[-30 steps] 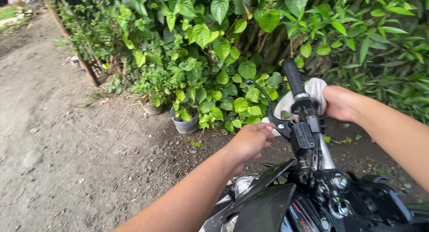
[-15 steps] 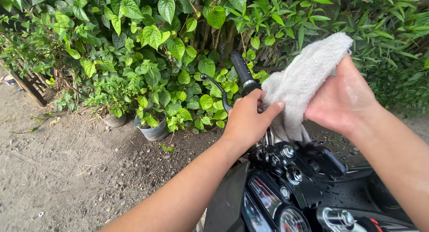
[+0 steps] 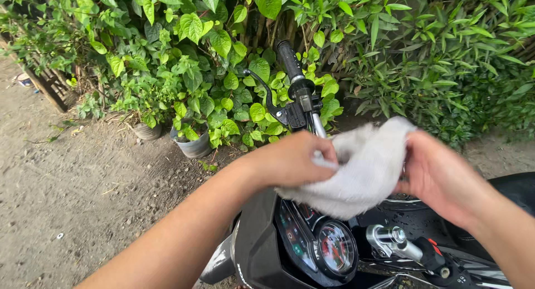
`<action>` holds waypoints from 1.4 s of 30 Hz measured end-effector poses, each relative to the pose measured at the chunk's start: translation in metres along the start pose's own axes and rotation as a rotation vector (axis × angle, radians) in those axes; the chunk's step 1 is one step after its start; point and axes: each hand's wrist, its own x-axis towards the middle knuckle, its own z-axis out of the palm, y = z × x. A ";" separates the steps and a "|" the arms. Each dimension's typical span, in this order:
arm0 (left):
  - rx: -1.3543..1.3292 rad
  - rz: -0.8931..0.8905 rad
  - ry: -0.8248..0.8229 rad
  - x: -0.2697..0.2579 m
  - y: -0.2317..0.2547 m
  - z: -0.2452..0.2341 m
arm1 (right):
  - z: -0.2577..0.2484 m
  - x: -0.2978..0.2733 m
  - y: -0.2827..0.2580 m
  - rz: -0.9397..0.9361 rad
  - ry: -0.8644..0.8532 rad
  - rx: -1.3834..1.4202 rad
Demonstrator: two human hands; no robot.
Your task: The person wipes down the front fairing, fender, handlebars, and dashboard of a motorcycle using a cloth.
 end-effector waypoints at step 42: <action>1.006 -0.612 0.188 -0.003 -0.014 0.115 | 0.045 0.040 0.026 -0.782 0.009 -1.501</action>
